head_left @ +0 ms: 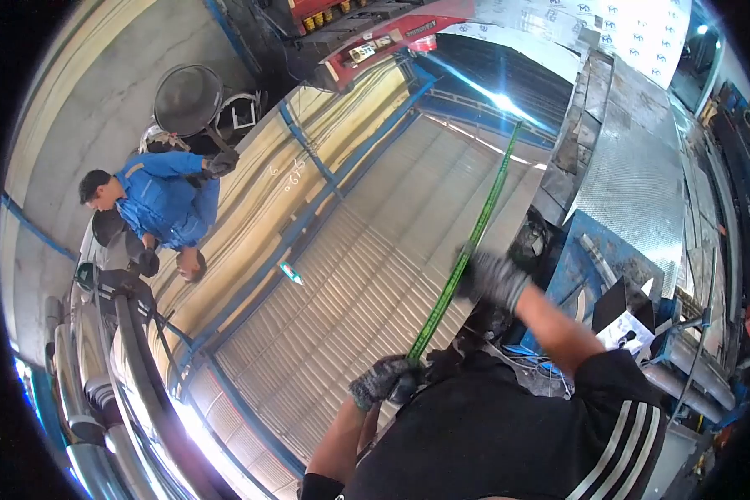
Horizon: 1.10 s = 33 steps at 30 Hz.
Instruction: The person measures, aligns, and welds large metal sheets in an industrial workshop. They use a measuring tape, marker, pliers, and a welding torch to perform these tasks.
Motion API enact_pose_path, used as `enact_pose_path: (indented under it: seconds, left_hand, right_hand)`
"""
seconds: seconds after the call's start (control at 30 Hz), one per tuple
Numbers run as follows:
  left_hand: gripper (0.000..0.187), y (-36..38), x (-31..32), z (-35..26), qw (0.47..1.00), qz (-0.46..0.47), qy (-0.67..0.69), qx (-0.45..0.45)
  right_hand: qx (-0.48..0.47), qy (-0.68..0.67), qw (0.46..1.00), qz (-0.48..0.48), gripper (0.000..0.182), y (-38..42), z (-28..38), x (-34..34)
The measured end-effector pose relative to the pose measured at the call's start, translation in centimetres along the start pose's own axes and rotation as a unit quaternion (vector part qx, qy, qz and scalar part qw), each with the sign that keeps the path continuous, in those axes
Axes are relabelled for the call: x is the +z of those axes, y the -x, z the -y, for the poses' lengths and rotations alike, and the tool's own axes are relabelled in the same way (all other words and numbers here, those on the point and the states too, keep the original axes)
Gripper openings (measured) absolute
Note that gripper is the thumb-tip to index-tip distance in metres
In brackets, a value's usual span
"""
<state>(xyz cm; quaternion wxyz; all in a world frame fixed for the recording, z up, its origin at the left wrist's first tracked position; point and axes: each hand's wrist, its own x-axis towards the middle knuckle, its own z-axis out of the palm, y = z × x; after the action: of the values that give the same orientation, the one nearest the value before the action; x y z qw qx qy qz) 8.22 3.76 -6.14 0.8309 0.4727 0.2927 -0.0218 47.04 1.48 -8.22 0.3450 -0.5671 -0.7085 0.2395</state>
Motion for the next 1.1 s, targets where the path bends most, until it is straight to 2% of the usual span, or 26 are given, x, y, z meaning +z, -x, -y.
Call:
enact_pose_path:
  seconds: [0.03,0.07,0.1,0.13,0.17,0.2,0.23,0.27,0.3,0.33,0.4,0.43,0.5,0.53,0.57,0.6,0.63,0.67,0.7,0.73,0.77,0.83,0.87,0.9,0.97,1.1]
  left_hand:
    - [0.032,-1.1,0.0,-0.5,0.999,0.034,0.003,0.006]
    - [0.03,-2.0,0.5,-1.3,0.997,0.011,0.07,-0.011]
    - [0.03,-2.7,1.1,-1.5,0.997,0.014,0.069,-0.014]
    - [0.03,-3.7,1.5,-1.9,0.998,-0.006,0.056,0.024]
    - [0.029,-4.6,1.6,-2.4,0.997,-0.023,0.04,0.063]
    - [0.032,-6.1,-0.3,0.2,0.996,-0.044,0.073,-0.021]
    - [0.032,-5.1,-0.2,-0.2,0.997,-0.034,0.065,-0.025]
    - [0.032,-3.0,0.3,-1.6,0.997,0.008,0.071,-0.038]
    - [0.031,-1.1,1.0,-3.0,0.994,0.051,0.08,-0.053]
    - [0.031,0.5,1.7,-3.8,0.994,0.059,0.075,-0.058]
    - [0.038,2.4,2.7,-4.9,0.986,0.001,0.065,-0.156]
    - [0.038,2.3,3.1,-4.8,0.985,0.003,0.062,-0.162]
    - [0.04,1.7,3.6,-5.1,0.997,-0.016,0.031,-0.072]
    - [0.039,0.5,1.9,-4.4,0.994,0.06,0.056,-0.07]
    - [0.039,-1.5,1.0,-4.2,0.994,0.06,0.055,-0.068]
    - [0.038,-3.9,1.0,-4.2,0.991,0.063,0.089,-0.074]
    - [0.038,-5.6,1.7,-4.3,0.986,0.066,0.127,-0.081]
    - [0.038,-7.0,2.8,-4.9,0.986,0.067,0.13,-0.081]
    - [0.037,-8.6,4.0,-5.8,0.992,0.018,0.105,-0.062]
    - [0.036,-9.4,4.6,-6.3,0.995,-0.031,0.078,-0.045]
    - [0.036,-9.2,4.8,-6.5,0.995,-0.03,0.077,-0.046]
    - [0.035,-7.7,4.9,-6.4,1.0,-0.015,0.004,-0.01]
    - [0.036,-6.6,3.1,-5.6,0.988,0.044,0.106,-0.103]
    - [0.036,-5.4,2.8,-5.2,0.988,0.049,0.104,-0.103]
    - [0.038,-2.6,3.4,-5.5,0.982,0.016,0.109,-0.154]
    - [0.039,-1.9,4.2,-5.1,0.986,-0.025,0.096,-0.133]
  right_hand:
    - [0.136,-0.282,0.948,-0.049,0.028,1.9,8.2,1.8]
    - [0.402,-0.511,0.759,0.037,0.034,1.8,12.1,3.1]
    - [0.148,-0.197,0.969,-0.011,0.038,4.1,10.0,7.7]
    - [-0.035,0.081,0.99,-0.113,0.038,3.9,10.7,8.9]
    - [-0.03,0.084,0.989,-0.121,0.038,3.3,8.6,9.1]
    - [0.031,-0.089,0.985,-0.146,0.036,2.4,4.9,9.8]
    - [0.087,-0.26,0.947,-0.169,0.033,1.8,2.3,9.3]
    - [0.197,-0.406,0.867,-0.209,0.032,0.4,0.5,6.1]
    - [0.296,-0.538,0.752,-0.239,0.031,-1.6,-1.6,1.5]
    - [0.334,-0.565,0.698,-0.287,0.034,-2.9,-3.6,-2.4]
    - [0.359,-0.507,0.683,-0.385,0.034,-4.3,-8.0,-8.9]
    - [0.361,-0.508,0.678,-0.389,0.034,-3.8,-9.4,-9.3]
    - [0.301,-0.627,0.602,-0.393,0.031,-4.2,-11.1,-10.0]
    - [0.382,-0.543,0.648,-0.373,0.029,-4.5,-7.0,-9.2]
    - [0.331,-0.599,0.647,-0.336,0.025,-3.9,-6.5,-6.2]
    - [0.348,-0.611,0.643,-0.305,0.029,-3.5,-3.0,-3.8]
    - [0.087,-0.314,0.902,-0.283,0.032,-1.1,-8.6,3.6]
    - [0.097,-0.372,0.885,-0.264,0.038,0.3,-8.3,8.7]
    - [0.375,-0.608,0.658,-0.238,0.038,0.2,2.6,4.5]
    - [0.354,-0.605,0.658,-0.275,0.036,0.0,2.0,4.5]
    - [0.332,-0.602,0.656,-0.312,0.033,-0.3,1.4,4.6]
    - [0.257,-0.584,0.695,-0.33,0.026,-1.6,-2.9,-0.4]
    - [0.297,-0.578,0.675,-0.349,0.025,-2.8,-4.9,-3.9]
    - [0.335,-0.57,0.654,-0.367,0.025,-4.1,-6.9,-7.6]
    - [0.332,-0.561,0.606,-0.457,0.027,-5.9,-11.2,-13.1]
    - [0.33,-0.607,0.583,-0.428,0.03,-6.0,-14.9,-16.3]
